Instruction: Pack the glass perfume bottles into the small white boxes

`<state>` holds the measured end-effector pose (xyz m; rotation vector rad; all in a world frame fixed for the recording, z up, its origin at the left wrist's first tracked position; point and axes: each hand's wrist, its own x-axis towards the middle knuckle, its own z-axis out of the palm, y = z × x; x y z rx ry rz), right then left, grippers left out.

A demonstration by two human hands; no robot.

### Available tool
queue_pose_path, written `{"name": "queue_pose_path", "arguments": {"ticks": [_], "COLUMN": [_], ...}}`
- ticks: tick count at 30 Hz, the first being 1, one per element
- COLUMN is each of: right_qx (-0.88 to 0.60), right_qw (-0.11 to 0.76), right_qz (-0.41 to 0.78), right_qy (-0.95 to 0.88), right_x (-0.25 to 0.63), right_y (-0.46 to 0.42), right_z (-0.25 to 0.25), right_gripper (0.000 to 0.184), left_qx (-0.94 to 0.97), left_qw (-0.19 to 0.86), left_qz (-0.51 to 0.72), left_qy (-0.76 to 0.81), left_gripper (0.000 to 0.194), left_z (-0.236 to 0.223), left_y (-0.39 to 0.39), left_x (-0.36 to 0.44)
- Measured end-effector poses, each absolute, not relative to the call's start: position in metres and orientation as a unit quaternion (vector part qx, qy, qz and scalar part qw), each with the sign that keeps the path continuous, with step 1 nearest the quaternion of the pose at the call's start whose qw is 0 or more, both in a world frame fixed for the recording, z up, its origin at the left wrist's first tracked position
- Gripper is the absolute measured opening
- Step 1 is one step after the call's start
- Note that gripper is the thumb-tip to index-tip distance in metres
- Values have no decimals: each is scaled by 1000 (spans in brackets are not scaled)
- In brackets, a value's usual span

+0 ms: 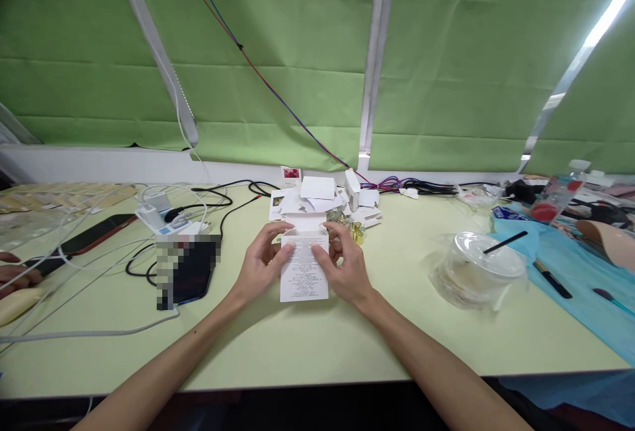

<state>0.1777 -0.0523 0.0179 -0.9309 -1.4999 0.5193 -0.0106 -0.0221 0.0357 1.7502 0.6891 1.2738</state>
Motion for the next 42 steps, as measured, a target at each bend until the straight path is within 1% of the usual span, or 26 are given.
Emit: {"name": "queue_pose_path", "arguments": {"ticks": [8, 15, 24, 32, 42], "right_qx": [-399, -390, -392, -393, -397], "right_qw": [599, 603, 608, 605, 604], "right_qz": [206, 242, 235, 226, 215], "right_qy": [-663, -653, -649, -654, -657], "right_x": [180, 180, 180, 180, 179], "right_y": [-51, -53, -53, -53, -52], "right_z": [17, 21, 20, 22, 21], "right_gripper": [27, 29, 26, 25, 25], "left_qx": [692, 688, 692, 715, 705], "left_qw": [436, 444, 438, 370, 335], "left_qz": [506, 495, 493, 530, 556], "left_qy": [274, 290, 292, 267, 286], "left_gripper": [30, 34, 32, 23, 24], "left_z": [37, 36, 36, 38, 38], "left_y": [-22, -22, -23, -22, -21], "left_x": [-11, -12, -12, -13, -13]}}
